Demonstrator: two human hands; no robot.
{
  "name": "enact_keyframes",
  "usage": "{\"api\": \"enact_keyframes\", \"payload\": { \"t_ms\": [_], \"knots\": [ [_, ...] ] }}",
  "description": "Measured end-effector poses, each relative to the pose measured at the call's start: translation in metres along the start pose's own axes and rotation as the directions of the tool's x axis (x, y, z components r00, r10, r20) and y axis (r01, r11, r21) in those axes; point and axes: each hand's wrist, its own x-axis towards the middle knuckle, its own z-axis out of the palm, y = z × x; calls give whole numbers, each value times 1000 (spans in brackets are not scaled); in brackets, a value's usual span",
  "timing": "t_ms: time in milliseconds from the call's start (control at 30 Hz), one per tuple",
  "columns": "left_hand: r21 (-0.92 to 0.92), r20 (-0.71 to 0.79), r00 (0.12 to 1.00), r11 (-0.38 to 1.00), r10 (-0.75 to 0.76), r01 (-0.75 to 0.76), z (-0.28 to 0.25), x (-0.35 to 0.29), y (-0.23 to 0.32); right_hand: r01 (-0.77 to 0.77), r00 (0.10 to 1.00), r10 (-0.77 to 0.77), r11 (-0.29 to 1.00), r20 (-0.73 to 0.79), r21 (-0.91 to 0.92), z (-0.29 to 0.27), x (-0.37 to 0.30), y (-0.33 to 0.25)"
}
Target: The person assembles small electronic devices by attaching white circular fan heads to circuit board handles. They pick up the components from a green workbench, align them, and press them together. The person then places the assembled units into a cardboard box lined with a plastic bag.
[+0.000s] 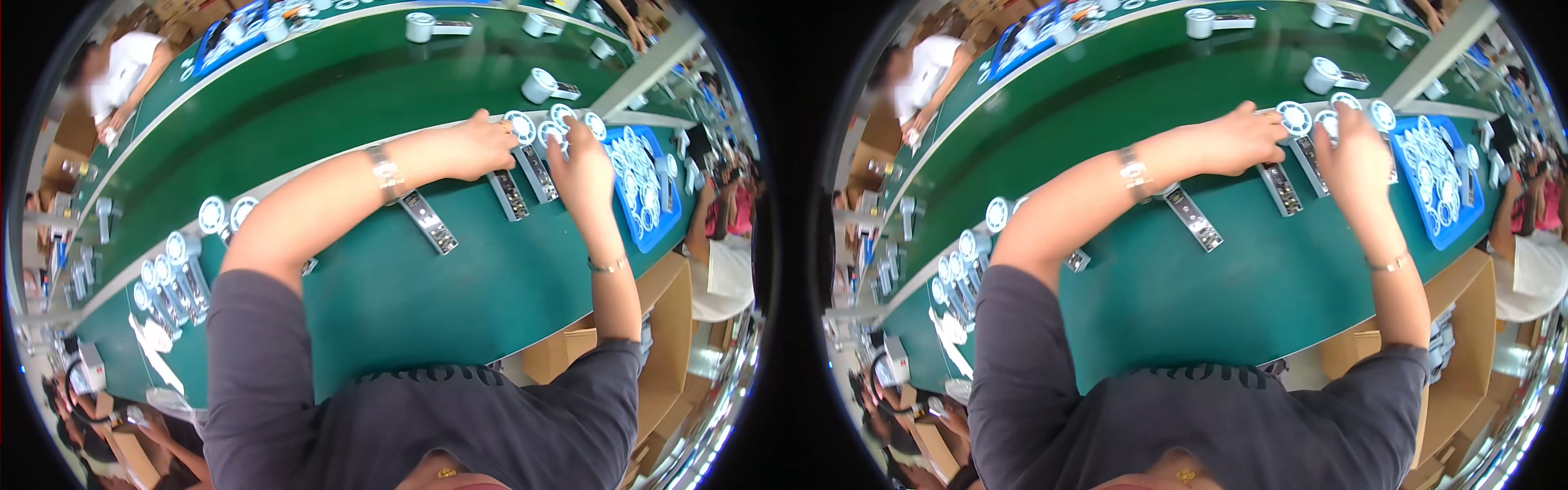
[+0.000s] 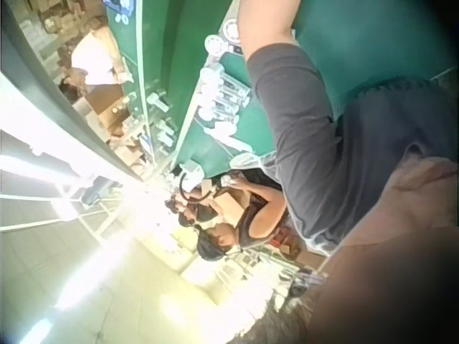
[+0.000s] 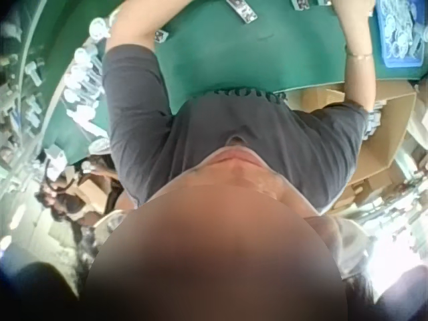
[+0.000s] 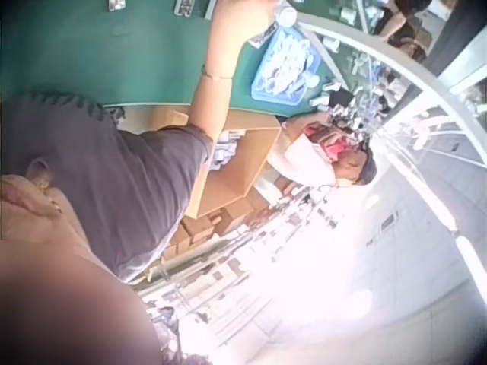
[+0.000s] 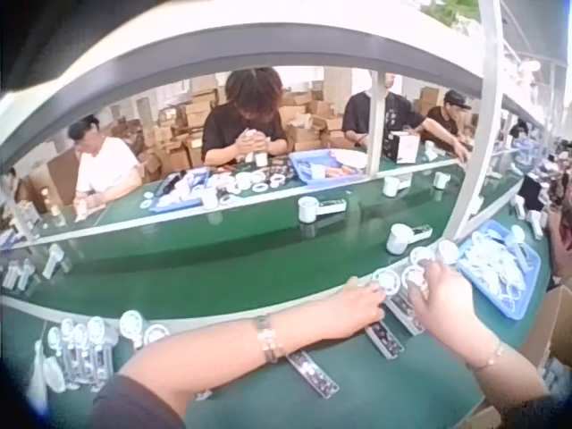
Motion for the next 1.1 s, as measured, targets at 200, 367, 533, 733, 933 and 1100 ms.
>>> {"api": "enact_keyframes", "payload": {
  "t_ms": [200, 367, 533, 733, 933, 1100],
  "knots": [
    [7, -173, 981, 995, -92, 95, -19, -48, 1, 169, 905, -306, 897, 297, 407, -15, -28, -95],
    [-15, -332, 859, 912, -391, 409, -85, -142, 54, 168, 845, -340, 902, 413, 398, 25, -64, -134],
    [-191, -491, 397, 540, -776, 820, -105, -285, 146, 150, 883, -259, 946, 392, 287, 36, -61, -101],
    [-387, -246, -202, -95, -948, 917, -58, -365, 189, 304, 926, -311, 950, 212, 68, 21, -32, -118],
    [-420, -84, -292, -232, -953, 878, -28, -347, 126, 137, 678, -530, 771, 509, 622, 16, -34, -267],
    [-439, -202, -282, -170, -938, 882, -30, -349, 122, 5, 589, -492, 796, 642, 606, 69, -58, -302]
  ]
}}
